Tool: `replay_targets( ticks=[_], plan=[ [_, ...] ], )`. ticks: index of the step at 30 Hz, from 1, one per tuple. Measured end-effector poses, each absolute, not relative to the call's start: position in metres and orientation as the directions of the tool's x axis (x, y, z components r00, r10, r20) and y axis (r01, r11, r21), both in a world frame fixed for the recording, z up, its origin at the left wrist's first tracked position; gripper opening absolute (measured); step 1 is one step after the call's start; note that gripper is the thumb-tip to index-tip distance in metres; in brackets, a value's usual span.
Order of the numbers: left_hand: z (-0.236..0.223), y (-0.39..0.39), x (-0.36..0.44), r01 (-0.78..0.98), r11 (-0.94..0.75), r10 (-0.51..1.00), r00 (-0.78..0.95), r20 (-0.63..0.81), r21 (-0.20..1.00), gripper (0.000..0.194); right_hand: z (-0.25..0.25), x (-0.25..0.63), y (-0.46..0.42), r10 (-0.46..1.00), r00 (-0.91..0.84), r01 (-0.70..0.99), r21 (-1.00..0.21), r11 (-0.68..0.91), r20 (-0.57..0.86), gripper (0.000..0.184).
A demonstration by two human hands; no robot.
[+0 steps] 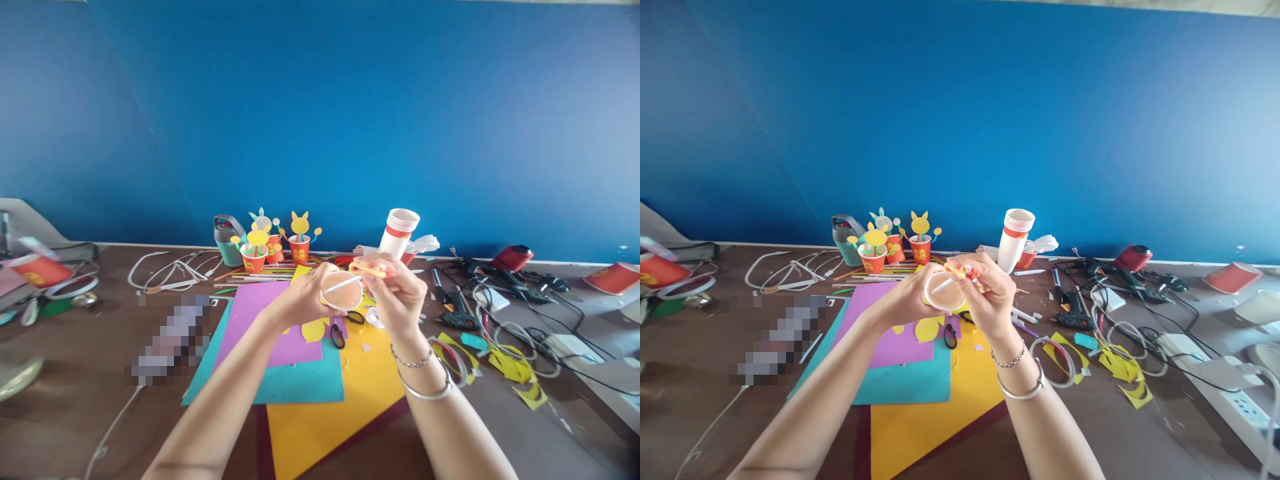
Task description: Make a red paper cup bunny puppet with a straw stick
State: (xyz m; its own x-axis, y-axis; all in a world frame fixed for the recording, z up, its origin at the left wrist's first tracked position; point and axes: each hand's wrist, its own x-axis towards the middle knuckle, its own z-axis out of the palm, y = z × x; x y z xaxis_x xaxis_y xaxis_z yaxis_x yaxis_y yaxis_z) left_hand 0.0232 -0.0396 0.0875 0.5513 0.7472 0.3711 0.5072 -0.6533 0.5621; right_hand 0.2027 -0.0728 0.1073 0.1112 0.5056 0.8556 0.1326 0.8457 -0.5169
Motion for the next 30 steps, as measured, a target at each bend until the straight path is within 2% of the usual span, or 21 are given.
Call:
replay_targets(
  ticks=[4,8,11,15,21,26,30],
  plan=[
    [0.086,-0.036,0.018,0.546,-0.654,0.754,0.528,0.392,0.523,0.062,0.109,0.207,-0.075,0.428,0.092,0.259,-0.437,0.861,0.899,0.024],
    [0.088,-0.037,0.017,0.564,-0.644,0.764,0.508,0.398,0.517,0.062,0.111,0.211,-0.076,0.525,0.147,0.233,-0.545,0.806,0.839,0.013],
    [0.091,-0.040,0.018,0.549,-0.637,0.769,0.507,0.391,0.541,0.059,0.110,0.209,-0.074,0.608,0.095,0.172,-0.614,0.770,0.788,0.008],
    [0.094,-0.042,0.020,0.551,-0.610,0.790,0.479,0.384,0.569,0.062,0.105,0.206,-0.069,0.676,-0.071,0.211,-0.652,0.729,0.733,0.007],
    [0.099,-0.043,0.021,0.551,-0.568,0.820,0.440,0.366,0.612,0.057,0.099,0.208,-0.064,0.692,-0.111,0.273,-0.648,0.711,0.713,0.012],
    [0.100,-0.044,0.023,0.403,-0.583,0.800,0.438,0.412,0.705,0.056,0.104,0.211,-0.063,0.702,-0.089,0.179,-0.682,0.709,0.707,0.010],
    [0.096,-0.044,0.028,0.203,-0.616,0.754,0.431,0.496,0.761,0.050,0.103,0.208,-0.060,0.701,-0.112,0.238,-0.666,0.707,0.704,0.009]
  ],
)
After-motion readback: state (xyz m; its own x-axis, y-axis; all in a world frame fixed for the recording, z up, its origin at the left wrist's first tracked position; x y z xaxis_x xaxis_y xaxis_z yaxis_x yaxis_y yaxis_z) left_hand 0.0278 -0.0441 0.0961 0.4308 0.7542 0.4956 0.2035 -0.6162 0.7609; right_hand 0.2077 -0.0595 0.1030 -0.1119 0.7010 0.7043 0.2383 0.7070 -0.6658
